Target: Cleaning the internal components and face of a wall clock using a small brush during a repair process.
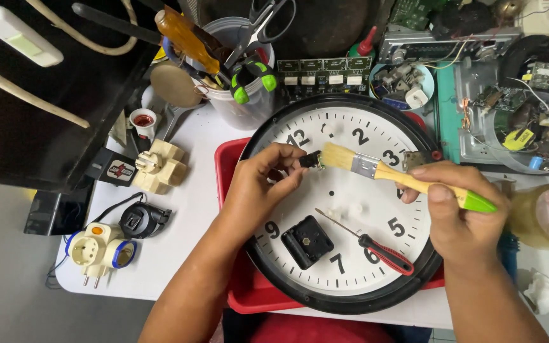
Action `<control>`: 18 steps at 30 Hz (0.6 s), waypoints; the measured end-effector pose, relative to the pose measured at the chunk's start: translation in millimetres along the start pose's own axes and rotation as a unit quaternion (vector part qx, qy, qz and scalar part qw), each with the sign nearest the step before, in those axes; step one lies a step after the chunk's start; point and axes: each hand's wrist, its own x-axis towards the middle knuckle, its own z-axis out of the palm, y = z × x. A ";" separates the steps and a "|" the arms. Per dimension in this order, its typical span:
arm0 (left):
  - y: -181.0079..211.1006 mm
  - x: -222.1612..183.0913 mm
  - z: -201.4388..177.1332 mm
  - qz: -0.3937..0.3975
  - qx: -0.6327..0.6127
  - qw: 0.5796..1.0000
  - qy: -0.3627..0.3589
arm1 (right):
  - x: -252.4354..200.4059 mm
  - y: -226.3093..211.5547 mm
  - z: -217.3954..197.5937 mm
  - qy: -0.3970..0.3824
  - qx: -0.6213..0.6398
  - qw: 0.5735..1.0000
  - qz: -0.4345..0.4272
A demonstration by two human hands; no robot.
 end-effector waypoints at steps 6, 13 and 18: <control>-1.6 0.5 0.4 0.007 0.010 1.000 0.002 | 2.3 2.6 0.6 -0.037 0.024 0.999 0.015; 2.3 0.9 -0.1 0.002 -0.001 1.000 -0.006 | 4.9 -2.2 2.7 -0.056 0.031 0.997 0.044; 2.6 0.1 0.0 0.005 0.005 1.000 -0.005 | 9.1 6.1 1.5 -0.046 0.125 0.986 0.103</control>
